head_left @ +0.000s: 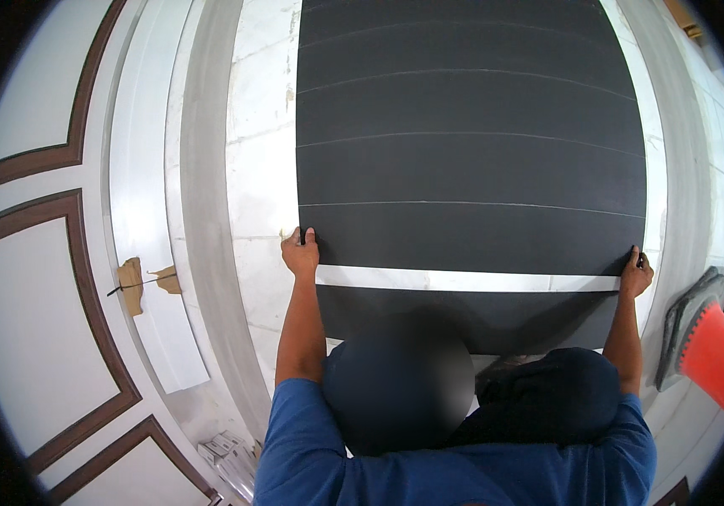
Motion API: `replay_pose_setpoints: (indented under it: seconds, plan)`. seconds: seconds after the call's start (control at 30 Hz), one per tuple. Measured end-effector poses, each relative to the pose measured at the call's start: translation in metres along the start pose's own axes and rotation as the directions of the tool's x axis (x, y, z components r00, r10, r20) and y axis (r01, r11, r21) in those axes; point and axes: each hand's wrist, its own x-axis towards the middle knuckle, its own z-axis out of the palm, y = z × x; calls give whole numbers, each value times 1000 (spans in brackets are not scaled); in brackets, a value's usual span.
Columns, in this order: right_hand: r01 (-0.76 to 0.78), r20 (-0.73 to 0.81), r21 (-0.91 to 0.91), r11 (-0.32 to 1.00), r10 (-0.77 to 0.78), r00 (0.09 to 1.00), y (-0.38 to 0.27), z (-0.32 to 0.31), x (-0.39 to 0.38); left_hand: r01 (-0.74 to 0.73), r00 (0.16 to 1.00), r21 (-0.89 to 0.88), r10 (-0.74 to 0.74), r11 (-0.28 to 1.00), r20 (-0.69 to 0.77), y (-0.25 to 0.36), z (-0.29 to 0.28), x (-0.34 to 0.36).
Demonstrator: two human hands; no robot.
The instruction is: The person places rectangular floor planks onto a dark underlayment on the floor by hand, aligning them edge-to-edge before picking up a stack of planks and moving to a new position to continue laying them.
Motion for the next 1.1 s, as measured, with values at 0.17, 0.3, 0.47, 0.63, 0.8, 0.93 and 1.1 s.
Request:
replay_pose_setpoints:
  seconds: [0.17, 0.3, 0.47, 0.63, 0.8, 0.93, 1.1]
  plan:
    - [21, -50, 30, 999, -19, 999, -5, -4, -5, -20, 1000, 34, 21, 999, -23, 4, 3, -1]
    - [41, -96, 19, 999, -39, 995, -9, 0, -8, 54, 999, -105, -53, 993, 8, -20, 8, 12]
    - [-22, -71, 59, 998, 26, 997, -12, -5, -10, 33, 998, -292, -14, 956, 67, -18, 12, 20]
    - [-31, -114, 42, 999, 35, 993, -7, -4, -10, 148, 977, -382, -76, 912, 197, 11, 8, 9]
    - [-84, -31, 56, 995, 85, 996, -30, -21, -12, 156, 983, -401, -103, 902, 151, -11, 10, 12]
    - [-102, -66, 62, 993, 106, 992, -27, -24, -13, 207, 972, -392, -143, 896, 186, 4, 9, 9]
    - [-104, -11, 108, 989, 106, 994, -35, -18, -16, 169, 979, -388, -109, 906, 173, -10, -1, 13]
